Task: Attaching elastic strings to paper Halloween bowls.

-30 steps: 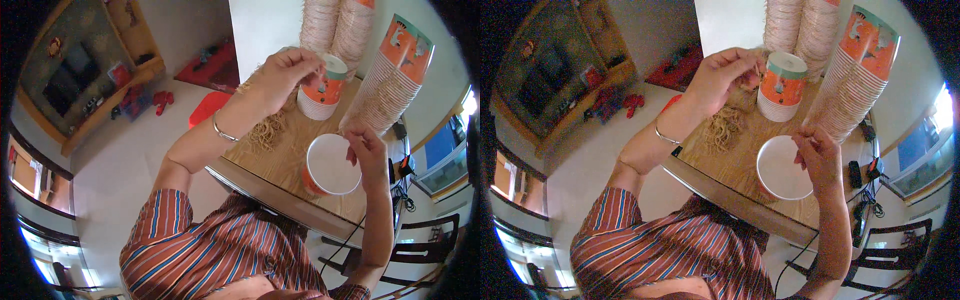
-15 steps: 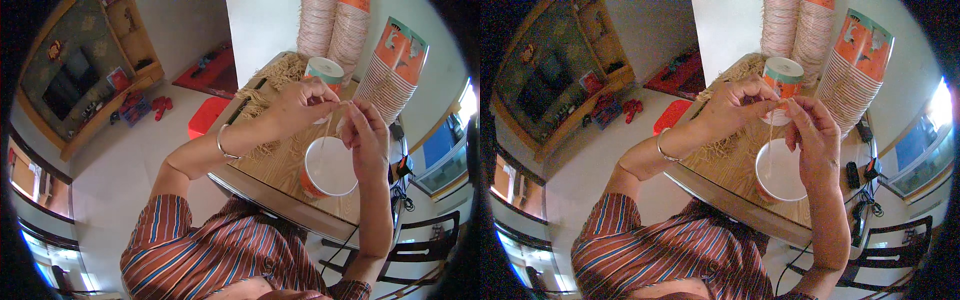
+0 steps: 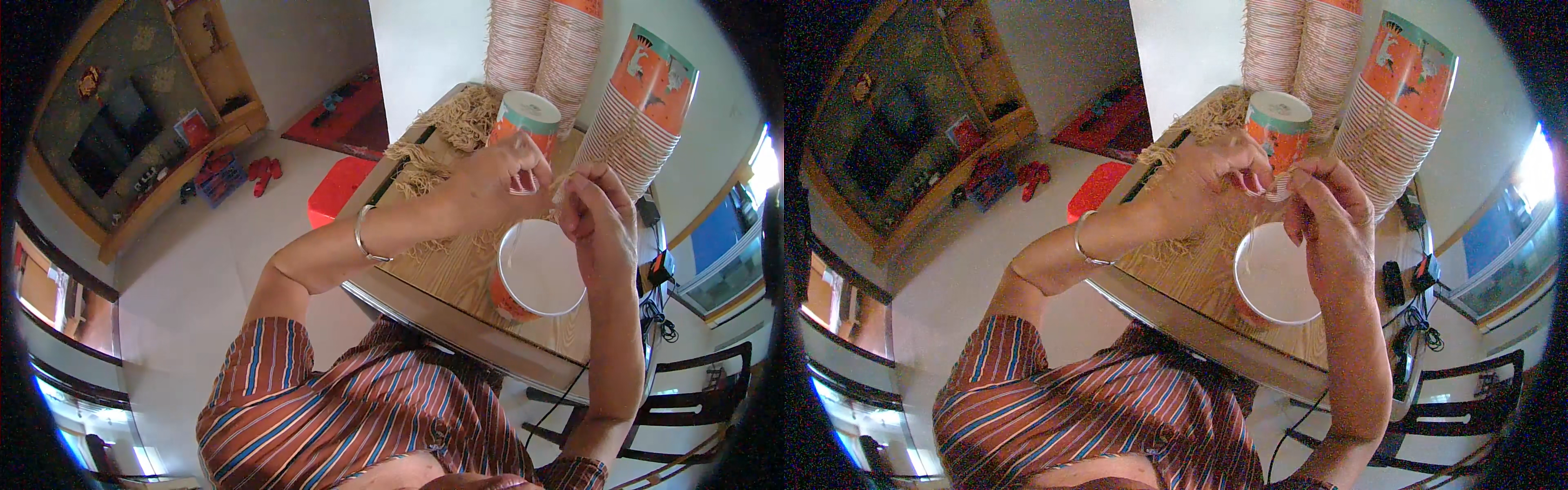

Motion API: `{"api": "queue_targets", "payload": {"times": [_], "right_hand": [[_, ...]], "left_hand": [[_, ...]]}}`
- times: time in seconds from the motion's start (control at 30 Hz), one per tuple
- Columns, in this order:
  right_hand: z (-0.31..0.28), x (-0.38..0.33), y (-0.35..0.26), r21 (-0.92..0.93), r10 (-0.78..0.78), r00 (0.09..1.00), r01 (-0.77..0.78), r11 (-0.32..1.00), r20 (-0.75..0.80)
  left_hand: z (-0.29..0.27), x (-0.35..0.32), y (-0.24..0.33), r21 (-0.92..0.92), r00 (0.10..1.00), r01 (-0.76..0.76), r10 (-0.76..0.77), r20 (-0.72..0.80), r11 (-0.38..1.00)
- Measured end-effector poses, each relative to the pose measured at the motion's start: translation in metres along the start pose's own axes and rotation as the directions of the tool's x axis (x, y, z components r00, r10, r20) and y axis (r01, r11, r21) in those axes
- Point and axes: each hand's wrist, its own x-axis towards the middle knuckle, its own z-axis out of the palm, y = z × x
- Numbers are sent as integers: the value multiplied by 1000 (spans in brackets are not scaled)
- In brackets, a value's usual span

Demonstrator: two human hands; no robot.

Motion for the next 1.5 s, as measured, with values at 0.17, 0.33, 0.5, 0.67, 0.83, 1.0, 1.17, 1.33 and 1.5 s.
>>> {"api": "queue_targets", "payload": {"times": [0.17,0.33,0.5,0.67,0.83,1.0,1.17,1.33,1.5], "right_hand": [[-1,-3,-2,-350,-115,993,107,931,0],[3,-7,-7,-515,-106,994,93,852,4],[3,-7,-5,-607,-156,986,161,778,61],[3,-7,-3,-692,-137,984,176,700,113],[-1,-8,0,-748,-144,975,224,624,171],[4,-12,-3,-763,-144,963,270,587,229],[6,-9,-8,-802,-273,878,473,363,394],[-2,-4,-1,-792,-251,867,496,356,430],[-16,4,9,-646,-104,968,229,729,227]], "left_hand": [[3,5,-14,-336,996,79,-59,68,938],[0,5,-10,-355,980,161,-107,167,921],[-2,4,-7,-406,965,209,-120,234,890],[-6,3,-3,-418,957,254,-163,242,873],[-3,2,-5,-440,931,348,-248,269,828],[1,3,-8,-555,925,379,-280,259,740],[-11,11,-9,-318,933,293,-197,301,901],[-9,13,-16,-111,969,-11,38,244,994],[-5,8,3,303,970,-214,165,181,928]]}}
